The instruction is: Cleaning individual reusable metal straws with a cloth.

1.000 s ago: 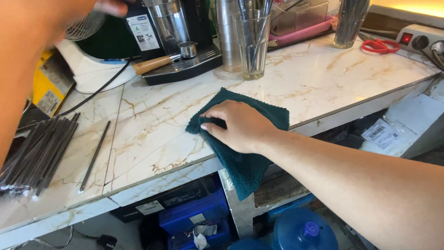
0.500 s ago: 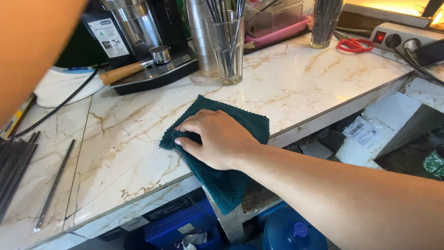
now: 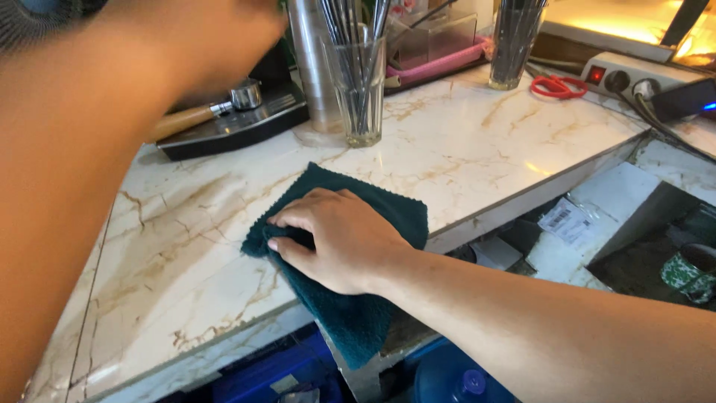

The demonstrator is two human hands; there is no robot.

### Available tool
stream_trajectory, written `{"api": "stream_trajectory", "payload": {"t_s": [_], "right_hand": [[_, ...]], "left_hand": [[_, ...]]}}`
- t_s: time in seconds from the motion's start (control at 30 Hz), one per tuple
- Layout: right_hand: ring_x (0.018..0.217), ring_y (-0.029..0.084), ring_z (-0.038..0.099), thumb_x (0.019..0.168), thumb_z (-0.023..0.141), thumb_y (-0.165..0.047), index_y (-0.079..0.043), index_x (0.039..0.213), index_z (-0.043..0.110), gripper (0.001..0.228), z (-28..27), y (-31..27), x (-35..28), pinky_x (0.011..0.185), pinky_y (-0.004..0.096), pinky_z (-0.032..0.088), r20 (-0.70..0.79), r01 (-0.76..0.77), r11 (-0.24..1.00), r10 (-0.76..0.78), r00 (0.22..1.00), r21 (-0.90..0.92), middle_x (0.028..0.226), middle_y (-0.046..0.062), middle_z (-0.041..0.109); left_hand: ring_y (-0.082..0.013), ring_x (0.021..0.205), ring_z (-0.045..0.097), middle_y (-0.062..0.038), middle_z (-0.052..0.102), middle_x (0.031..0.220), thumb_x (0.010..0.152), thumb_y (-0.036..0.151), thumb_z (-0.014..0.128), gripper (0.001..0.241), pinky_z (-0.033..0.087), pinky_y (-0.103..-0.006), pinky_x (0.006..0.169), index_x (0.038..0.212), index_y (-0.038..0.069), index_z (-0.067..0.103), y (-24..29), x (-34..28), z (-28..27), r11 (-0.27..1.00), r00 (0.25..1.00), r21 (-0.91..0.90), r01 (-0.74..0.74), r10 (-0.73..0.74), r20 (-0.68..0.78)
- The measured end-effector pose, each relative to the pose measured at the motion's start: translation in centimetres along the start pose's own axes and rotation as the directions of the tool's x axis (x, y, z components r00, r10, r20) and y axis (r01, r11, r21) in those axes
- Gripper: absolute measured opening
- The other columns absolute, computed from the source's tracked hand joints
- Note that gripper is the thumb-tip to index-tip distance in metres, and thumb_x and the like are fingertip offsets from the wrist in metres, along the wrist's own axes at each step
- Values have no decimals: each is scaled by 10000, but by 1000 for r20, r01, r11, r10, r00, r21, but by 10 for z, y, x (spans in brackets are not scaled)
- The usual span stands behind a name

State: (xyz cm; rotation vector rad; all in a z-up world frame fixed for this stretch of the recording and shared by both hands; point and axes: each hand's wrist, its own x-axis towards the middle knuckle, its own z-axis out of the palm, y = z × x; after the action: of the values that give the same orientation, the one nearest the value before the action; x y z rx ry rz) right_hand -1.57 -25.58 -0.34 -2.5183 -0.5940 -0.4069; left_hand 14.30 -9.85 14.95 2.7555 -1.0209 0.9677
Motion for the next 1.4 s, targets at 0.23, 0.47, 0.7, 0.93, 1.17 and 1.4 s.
{"api": "stream_trajectory", "payload": {"t_s": [0.23,0.47,0.7,0.93,1.17,1.4], "right_hand": [[1503,267,226,987,436,-502,-243,1488,437,565,7,2,23,1211,479,157,270,-37,984,84,959,-173,1625,10,314],[1554,137,42,978,357,-562,-336,1640,227,711,31,-5,56,1246,447,45,371,-96,938,223,901,-332,1750,-83,106],[962,343,687,1103,507,-411,-38,1133,710,426,96,-24,110,905,452,566,83,-327,944,329,941,-37,1035,202,727],[1199,320,587,1057,502,-346,-79,1296,623,378,131,-110,114,1032,463,404,108,162,978,-177,978,132,1259,157,676],[1566,205,207,997,477,-381,-247,1587,441,606,138,-79,137,1245,475,120,371,297,955,-275,887,-4,1659,-14,347],[1581,224,129,1018,369,-474,-240,1578,328,608,154,-32,186,1248,514,124,365,156,962,-67,929,-222,1691,-13,243]], "left_hand": [[-368,1069,654,-93,726,1144,819,461,776,390,525,-472,920,1132,228,786,-25,-203,-19,776,736,327,540,-624,264],[-349,1191,487,-77,603,1225,855,414,717,324,424,-512,959,1031,147,768,-22,-280,-43,727,626,372,576,-686,371],[-323,1119,556,-52,670,1070,847,297,719,186,453,-488,946,891,130,788,-36,-309,-27,756,732,30,654,-643,225],[-295,984,658,-59,702,937,790,312,776,190,524,-448,848,843,130,777,-55,-326,-15,668,742,-349,657,-655,143],[-286,970,670,-61,718,879,732,275,759,157,538,-421,850,727,118,762,-58,-330,-12,676,762,-429,599,-646,44],[-278,962,670,-47,717,868,710,268,733,145,557,-415,813,745,128,753,-56,-330,-22,629,737,-444,638,-666,116]]}}
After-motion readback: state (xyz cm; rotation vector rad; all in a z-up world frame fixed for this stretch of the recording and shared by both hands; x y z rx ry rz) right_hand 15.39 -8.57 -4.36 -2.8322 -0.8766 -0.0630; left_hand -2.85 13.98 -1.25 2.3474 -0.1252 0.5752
